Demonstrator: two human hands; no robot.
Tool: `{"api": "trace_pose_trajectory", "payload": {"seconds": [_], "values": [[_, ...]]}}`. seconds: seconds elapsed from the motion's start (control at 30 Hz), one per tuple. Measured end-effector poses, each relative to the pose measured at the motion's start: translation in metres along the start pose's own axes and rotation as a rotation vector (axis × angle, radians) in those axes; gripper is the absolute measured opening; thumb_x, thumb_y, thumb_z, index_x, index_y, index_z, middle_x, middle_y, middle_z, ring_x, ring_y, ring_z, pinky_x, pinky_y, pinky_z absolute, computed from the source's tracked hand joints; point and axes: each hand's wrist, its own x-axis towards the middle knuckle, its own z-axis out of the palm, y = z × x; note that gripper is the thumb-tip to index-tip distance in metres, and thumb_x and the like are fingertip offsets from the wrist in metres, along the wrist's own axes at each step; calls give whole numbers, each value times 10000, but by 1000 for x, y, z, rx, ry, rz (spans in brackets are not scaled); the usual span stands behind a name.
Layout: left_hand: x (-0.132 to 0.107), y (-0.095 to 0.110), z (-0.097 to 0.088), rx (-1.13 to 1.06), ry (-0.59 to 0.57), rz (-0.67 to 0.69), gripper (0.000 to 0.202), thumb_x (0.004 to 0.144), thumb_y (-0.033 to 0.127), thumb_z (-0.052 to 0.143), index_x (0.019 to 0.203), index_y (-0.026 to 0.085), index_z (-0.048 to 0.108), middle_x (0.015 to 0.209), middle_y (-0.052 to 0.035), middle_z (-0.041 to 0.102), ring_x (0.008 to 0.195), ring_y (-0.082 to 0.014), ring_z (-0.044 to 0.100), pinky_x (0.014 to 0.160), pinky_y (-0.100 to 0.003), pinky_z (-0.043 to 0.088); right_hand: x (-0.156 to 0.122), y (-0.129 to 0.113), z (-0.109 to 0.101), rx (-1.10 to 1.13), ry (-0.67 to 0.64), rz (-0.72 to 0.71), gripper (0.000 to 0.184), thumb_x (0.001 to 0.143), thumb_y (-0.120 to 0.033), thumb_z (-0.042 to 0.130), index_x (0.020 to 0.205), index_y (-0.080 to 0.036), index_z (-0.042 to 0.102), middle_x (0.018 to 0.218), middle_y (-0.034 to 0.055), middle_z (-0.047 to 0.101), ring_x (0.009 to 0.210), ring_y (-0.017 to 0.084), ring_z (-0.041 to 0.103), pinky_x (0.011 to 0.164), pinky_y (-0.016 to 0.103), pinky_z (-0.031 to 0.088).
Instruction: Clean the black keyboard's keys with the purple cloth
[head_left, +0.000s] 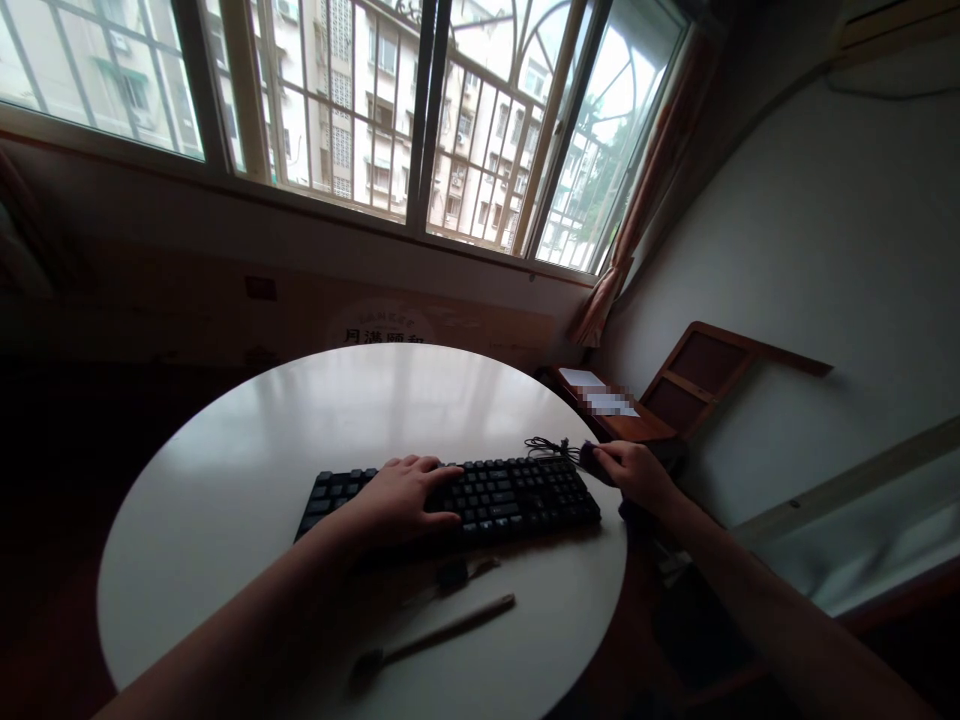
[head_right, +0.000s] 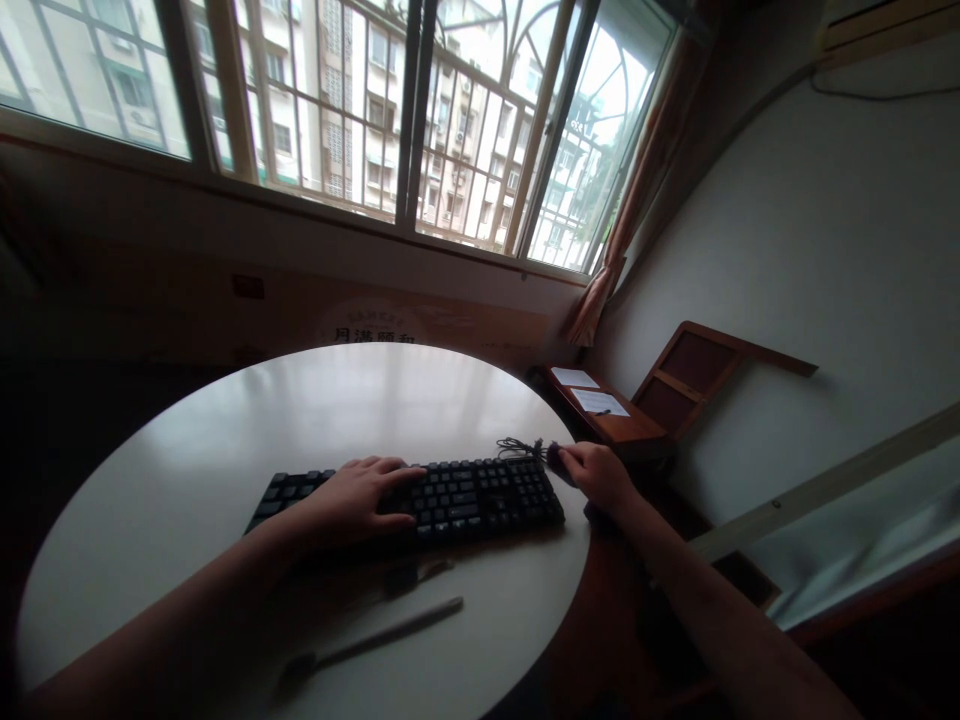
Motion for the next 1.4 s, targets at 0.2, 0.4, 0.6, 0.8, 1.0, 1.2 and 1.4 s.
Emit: {"api": "trace_pose_trajectory", "payload": {"seconds": [0.2,0.4,0.6,0.8,1.0,1.2,1.4], "values": [[2,-3,4,-8,19,1,740,778,686,625,1443,375,530,1438,-104,558,1283,-384,520,1084,-519,369,17,3,31,-44,-91,-55,348,973,-390,481,945,-217,782,871,66,744,795,220,687,740,298,496],[3,-4,6,-5,20,6,747,782,701,614,1450,379,521,1443,-103,555,1291,-387,516,1087,-522,364,-28,5,28,-65,-165,-77,366,981,-370,465,782,-214,730,801,47,690,705,189,647,682,282,464],[5,-4,6,16,5,6,757,786,718,595,1456,375,514,1439,-97,558,1292,-379,514,1095,-517,361,-66,8,15,-28,-159,-60,354,996,-403,453,929,-228,752,820,46,687,704,198,655,673,294,476],[3,0,1,25,-14,-8,746,804,690,596,1465,355,508,1463,-112,536,1311,-374,502,1101,-520,359,-39,6,8,57,-22,-43,415,1020,-418,411,1083,-188,750,868,88,706,816,235,669,748,317,498],[1,2,-2,18,-13,-19,734,789,658,631,1453,363,524,1454,-97,549,1299,-385,511,1093,-517,373,5,4,25,103,33,-42,373,990,-390,452,1019,-201,772,913,85,727,833,233,676,769,315,491],[2,0,0,21,-10,-14,740,792,663,626,1460,368,512,1466,-103,535,1309,-377,503,1097,-518,365,-12,-1,40,141,-53,-61,323,966,-365,504,871,-211,772,814,54,692,751,205,659,725,292,497],[6,-6,7,18,-1,4,756,789,716,599,1460,379,509,1456,-96,544,1301,-382,506,1098,-520,357,-58,-5,32,173,-107,-60,346,995,-370,480,838,-195,734,793,56,657,725,195,639,720,289,500]]}}
